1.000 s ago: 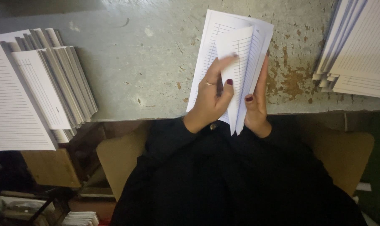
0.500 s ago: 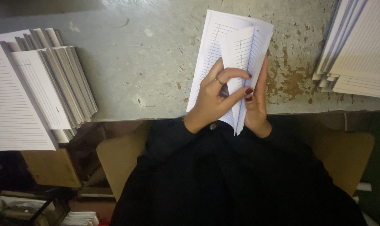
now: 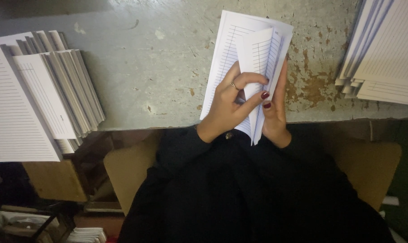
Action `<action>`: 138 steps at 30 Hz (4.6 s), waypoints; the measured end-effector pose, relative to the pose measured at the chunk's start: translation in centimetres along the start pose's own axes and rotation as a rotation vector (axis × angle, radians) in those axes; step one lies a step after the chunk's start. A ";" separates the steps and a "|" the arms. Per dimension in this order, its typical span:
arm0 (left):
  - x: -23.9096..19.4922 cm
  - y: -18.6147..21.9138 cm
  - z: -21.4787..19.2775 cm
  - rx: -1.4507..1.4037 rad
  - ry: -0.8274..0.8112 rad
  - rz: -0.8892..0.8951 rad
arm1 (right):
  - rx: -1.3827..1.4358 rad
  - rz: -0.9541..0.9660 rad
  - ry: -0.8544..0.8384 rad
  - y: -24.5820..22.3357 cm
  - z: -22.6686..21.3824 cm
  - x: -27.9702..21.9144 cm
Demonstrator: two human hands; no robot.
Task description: The person is flipping through a stack of lined papers on a table, likely to inspect or count them.
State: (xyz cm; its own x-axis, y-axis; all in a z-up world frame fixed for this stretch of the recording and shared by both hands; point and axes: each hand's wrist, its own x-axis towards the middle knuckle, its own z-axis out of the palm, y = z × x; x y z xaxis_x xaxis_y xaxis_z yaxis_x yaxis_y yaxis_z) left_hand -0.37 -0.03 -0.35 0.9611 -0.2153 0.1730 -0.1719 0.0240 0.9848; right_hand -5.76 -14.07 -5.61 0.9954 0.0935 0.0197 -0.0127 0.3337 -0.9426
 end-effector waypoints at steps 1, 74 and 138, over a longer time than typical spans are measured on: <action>-0.2 -0.5 0.0 0.012 -0.005 0.005 | -0.001 0.003 -0.001 -0.1 0.0 0.1; -7.7 -1.5 -2.8 0.046 0.277 0.105 | -0.615 -0.322 0.255 0.4 -2.0 -3.5; -1.8 -0.3 0.6 0.188 0.020 0.144 | -0.299 -0.085 0.190 -0.7 2.0 -1.1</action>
State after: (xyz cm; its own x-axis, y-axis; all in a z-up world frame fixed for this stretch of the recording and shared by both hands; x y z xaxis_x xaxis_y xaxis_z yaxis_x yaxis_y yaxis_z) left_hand -2.21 -0.19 -1.00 0.9275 -0.2032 0.3139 -0.3432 -0.1295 0.9303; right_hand -6.99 -12.54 -4.32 0.9919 -0.1077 0.0667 0.0715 0.0408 -0.9966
